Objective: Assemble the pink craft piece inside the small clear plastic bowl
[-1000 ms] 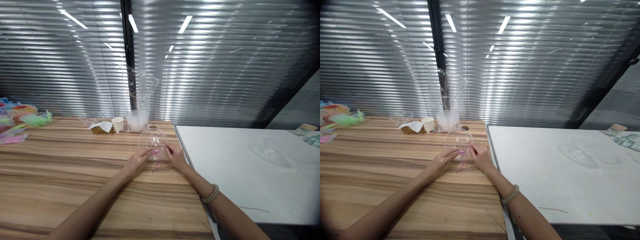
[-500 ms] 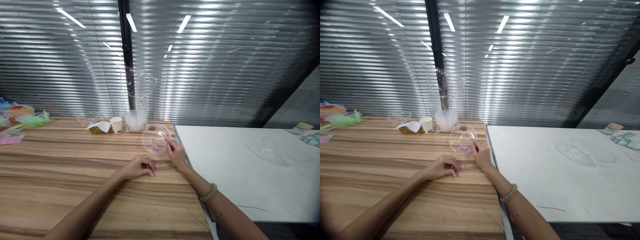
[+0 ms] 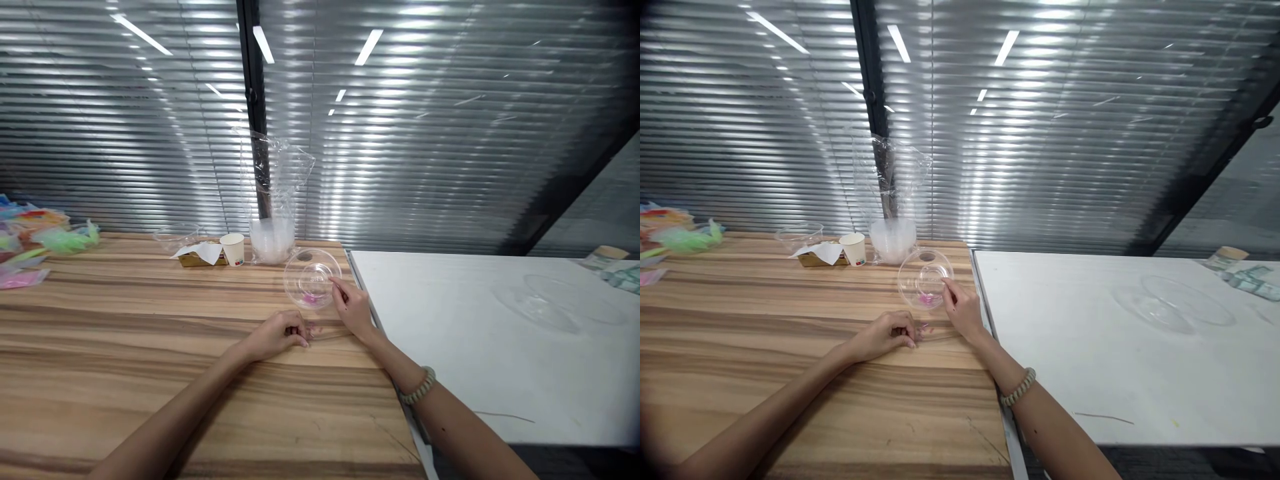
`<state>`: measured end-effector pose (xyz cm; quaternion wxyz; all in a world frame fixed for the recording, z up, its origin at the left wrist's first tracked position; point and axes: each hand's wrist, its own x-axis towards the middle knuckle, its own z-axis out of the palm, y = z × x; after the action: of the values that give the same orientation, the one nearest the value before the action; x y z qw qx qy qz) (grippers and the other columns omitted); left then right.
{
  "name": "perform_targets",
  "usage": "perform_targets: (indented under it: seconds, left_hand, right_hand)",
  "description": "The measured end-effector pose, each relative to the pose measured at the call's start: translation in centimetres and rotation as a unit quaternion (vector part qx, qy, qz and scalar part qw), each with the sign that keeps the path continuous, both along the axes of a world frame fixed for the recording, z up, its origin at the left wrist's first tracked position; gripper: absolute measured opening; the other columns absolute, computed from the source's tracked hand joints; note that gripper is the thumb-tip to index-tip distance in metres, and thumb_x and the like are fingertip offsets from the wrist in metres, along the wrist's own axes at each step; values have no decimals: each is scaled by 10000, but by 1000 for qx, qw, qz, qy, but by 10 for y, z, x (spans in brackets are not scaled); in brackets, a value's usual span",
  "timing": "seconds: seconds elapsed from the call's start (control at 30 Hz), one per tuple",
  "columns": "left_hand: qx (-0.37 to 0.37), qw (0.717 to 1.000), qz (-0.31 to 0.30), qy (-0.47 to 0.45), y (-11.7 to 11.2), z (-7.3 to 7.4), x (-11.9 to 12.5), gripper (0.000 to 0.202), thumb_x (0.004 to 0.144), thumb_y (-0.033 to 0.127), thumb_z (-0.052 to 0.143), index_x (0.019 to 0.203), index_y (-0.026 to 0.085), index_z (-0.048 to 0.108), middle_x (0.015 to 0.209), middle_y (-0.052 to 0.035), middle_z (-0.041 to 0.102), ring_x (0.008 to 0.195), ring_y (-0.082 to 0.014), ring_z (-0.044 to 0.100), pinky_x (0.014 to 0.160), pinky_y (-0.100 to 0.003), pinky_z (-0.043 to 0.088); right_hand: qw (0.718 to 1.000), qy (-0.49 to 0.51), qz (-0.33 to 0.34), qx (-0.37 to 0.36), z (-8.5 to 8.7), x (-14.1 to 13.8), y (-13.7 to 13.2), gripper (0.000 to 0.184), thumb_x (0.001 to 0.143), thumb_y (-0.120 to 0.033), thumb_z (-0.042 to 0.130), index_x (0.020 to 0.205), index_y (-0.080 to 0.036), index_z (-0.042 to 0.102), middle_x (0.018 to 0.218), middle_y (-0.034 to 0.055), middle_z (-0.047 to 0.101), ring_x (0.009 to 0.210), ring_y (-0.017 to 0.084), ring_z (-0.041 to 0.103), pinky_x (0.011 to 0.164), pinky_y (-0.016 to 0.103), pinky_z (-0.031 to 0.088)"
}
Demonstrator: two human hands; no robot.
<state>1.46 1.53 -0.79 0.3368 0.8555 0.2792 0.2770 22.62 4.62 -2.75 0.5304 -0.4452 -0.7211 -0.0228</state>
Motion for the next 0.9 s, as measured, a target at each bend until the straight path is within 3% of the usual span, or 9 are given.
perform_targets:
  seconds: [0.17,0.53,0.9]
  left_hand:
    - [-4,999,29,-27,1,-3,-1,82,829,191,614,758,150,616,772,-27,701,738,-135,643,694,-227,481]
    - [148,978,143,-39,6,0,-5,102,837,171,579,737,153,588,721,1,587,659,-117,522,626,-219,402]
    - [226,960,157,-44,8,-3,-7,102,868,150,536,774,165,573,739,-1,602,701,-124,550,663,-229,421]
  right_hand:
    - [1000,-2,5,3,-1,0,1,282,902,-230,417,1027,-172,663,800,55,714,624,167,640,614,279,498]
    - [999,-24,24,13,-2,0,0,283,891,-204,424,1052,-174,655,757,37,706,610,151,622,606,260,487]
    - [998,-43,50,11,-6,0,1,296,874,-185,444,1089,-195,648,890,47,720,674,158,650,645,264,505]
